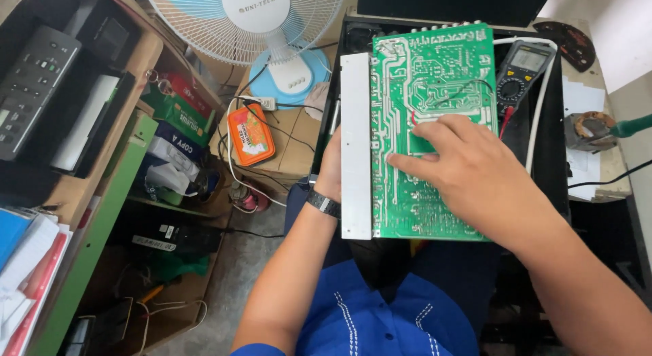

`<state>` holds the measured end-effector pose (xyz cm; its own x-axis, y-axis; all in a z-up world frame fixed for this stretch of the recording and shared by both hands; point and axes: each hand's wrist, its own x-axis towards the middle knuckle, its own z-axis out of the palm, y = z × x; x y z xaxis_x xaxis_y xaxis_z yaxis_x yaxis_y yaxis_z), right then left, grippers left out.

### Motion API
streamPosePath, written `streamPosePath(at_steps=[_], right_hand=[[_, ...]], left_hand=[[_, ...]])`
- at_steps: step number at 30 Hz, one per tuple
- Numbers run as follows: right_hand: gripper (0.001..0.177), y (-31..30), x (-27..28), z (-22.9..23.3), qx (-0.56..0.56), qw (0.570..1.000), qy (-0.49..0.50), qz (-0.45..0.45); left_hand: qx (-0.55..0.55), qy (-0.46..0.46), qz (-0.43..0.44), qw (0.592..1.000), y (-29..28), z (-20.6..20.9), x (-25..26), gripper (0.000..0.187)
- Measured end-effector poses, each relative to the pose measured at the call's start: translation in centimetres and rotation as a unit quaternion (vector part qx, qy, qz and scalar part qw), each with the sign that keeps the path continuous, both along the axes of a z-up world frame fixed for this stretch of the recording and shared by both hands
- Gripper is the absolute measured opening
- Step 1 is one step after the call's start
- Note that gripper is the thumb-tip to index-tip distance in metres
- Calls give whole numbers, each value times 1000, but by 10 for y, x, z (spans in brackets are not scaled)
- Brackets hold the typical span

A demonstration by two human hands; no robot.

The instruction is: The person holds a green circuit board and touches various points on its surface with their fingers. They then open a small orange box containing wires and tools, select a pair of metal probes, and use them to touch specific points on the circuit board.

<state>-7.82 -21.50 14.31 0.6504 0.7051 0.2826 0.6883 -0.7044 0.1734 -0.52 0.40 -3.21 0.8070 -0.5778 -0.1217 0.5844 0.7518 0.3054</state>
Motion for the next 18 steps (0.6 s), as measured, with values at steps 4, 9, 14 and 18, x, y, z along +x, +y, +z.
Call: streamPosePath(at_steps=[4,9,14,18], right_hand=[[41,-4,-2,0,-28,999,-22,16],[40,-6,-4,5,-36,998,-34,26],[39,-8,-3,5,-38,998,-37,32],[37,-10,-1,0,-56,997,-34,32]], left_hand=[[-20,-21,-24,999,3,5,-2,76],[-47,-50,-54,996,8,10,-3,79],[-72,-79,-90,990,8,11,-5,82],[-56,-64,-79,993,7,15,-1,78]])
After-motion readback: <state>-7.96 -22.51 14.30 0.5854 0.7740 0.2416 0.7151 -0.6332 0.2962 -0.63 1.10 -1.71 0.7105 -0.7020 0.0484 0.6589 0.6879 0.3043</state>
